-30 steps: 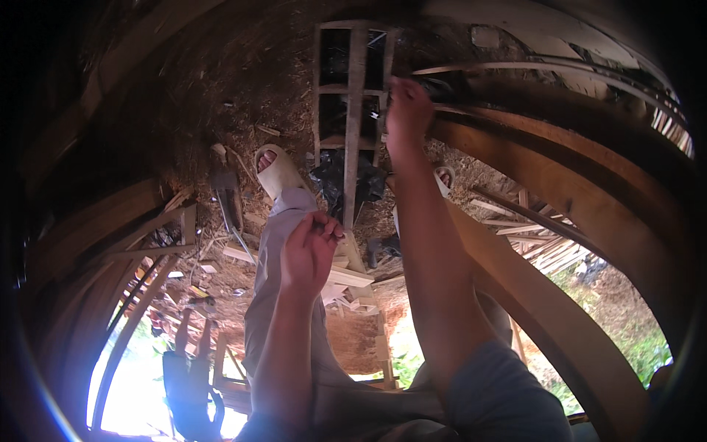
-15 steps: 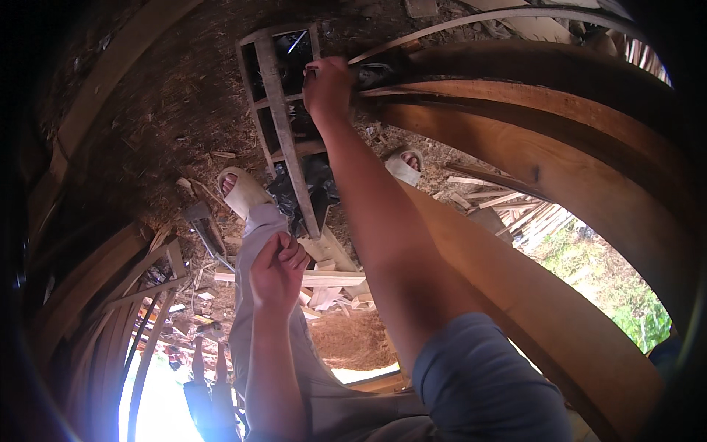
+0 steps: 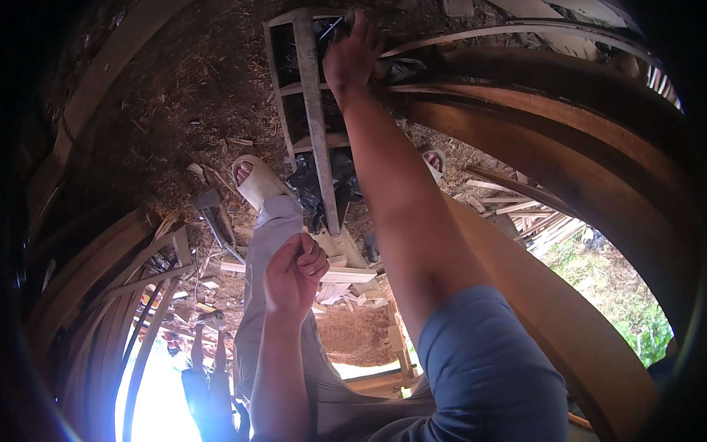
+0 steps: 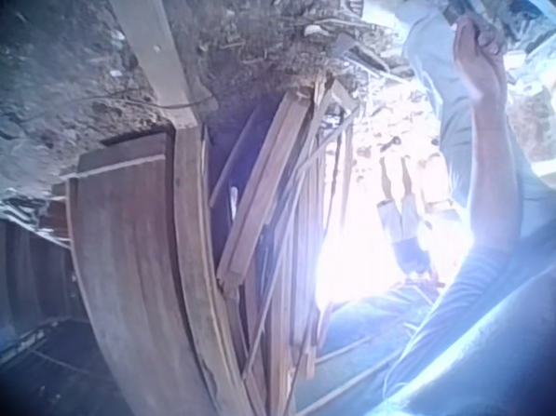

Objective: The person sorts through small wooden pieces and scraps in an outdoor workshop area. They pick up individual pieces, inspect them, and place them into a wooden crate or onto a pile. The person also sits on the ground to retrieve items from the crate.

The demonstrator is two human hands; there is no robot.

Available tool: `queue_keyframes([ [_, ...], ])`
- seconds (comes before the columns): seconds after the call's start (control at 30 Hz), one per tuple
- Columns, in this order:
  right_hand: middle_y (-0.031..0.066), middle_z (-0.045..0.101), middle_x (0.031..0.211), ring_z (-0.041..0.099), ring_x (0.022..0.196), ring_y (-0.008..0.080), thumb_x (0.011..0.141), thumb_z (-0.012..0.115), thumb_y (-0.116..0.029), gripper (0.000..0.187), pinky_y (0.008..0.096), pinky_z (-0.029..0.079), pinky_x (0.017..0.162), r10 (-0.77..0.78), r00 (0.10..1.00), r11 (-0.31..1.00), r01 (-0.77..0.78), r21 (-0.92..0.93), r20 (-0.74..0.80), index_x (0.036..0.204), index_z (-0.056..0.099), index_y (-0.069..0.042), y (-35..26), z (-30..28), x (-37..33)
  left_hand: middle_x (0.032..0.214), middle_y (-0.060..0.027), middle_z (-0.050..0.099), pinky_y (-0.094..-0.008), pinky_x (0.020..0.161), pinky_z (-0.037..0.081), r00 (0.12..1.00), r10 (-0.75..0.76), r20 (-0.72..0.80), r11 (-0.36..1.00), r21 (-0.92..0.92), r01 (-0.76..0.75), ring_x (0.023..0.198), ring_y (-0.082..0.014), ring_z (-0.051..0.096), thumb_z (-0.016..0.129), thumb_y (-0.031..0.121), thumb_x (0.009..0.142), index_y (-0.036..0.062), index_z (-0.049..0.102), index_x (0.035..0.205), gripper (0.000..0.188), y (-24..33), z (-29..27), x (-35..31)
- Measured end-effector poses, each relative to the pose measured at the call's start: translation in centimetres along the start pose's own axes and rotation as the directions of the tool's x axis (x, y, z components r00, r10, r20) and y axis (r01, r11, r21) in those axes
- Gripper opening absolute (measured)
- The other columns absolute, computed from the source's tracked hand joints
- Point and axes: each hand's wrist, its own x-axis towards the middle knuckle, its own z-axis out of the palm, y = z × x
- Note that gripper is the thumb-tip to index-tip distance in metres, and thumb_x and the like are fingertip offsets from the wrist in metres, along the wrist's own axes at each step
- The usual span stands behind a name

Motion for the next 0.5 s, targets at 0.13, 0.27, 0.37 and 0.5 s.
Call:
queue_keyframes([
  [0.13,0.0152,0.046,0.140,0.044,0.130,0.0378,0.082,0.073,-0.020,0.016,0.0565,0.031,0.110,0.076,0.994,0.957,-0.095,0.275,0.080,0.095,0.072,-0.010,-0.7,-1.6,0.0,0.069,0.0025,0.036,-0.0255,0.061,0.031,1.000,0.016,-0.014,1.000,-0.009,-0.016,0.063,-0.0092,0.035,0.037,0.016,0.104,0.0024,0.047,0.086,0.025,0.3,-0.1,-0.3],
  [0.27,0.0151,0.051,0.134,0.045,0.129,0.0379,0.079,0.074,-0.019,0.012,0.0553,0.032,0.110,0.027,0.999,0.970,-0.037,0.240,0.045,0.086,0.073,-0.010,-0.1,-1.5,-0.3,0.069,0.0027,0.036,-0.0253,0.061,0.032,1.000,0.017,-0.023,1.000,0.006,-0.017,0.063,-0.0088,0.035,0.037,0.015,0.104,0.0018,0.046,0.086,0.025,0.4,-0.1,-0.3],
  [0.37,0.0150,0.050,0.135,0.045,0.130,0.0369,0.078,0.075,-0.019,0.013,0.0556,0.032,0.109,0.026,1.000,0.973,-0.029,0.230,0.017,0.086,0.072,-0.009,-0.2,-1.6,-0.3,0.069,0.0025,0.036,-0.0254,0.061,0.032,1.000,0.008,-0.026,1.000,-0.002,-0.009,0.063,-0.0088,0.035,0.037,0.015,0.104,0.0019,0.046,0.086,0.025,0.4,-0.1,-0.3],
  [0.5,0.0146,0.055,0.132,0.050,0.126,0.0357,0.079,0.073,-0.016,0.011,0.0505,0.037,0.108,0.139,0.989,0.943,-0.145,0.301,0.040,0.088,0.073,-0.009,-1.6,-3.9,-0.2,0.070,0.0023,0.036,-0.0251,0.061,0.032,0.999,0.012,-0.035,1.000,-0.001,-0.012,0.063,-0.0087,0.035,0.038,0.016,0.104,0.0016,0.047,0.086,0.025,0.3,-0.1,-0.3],
])
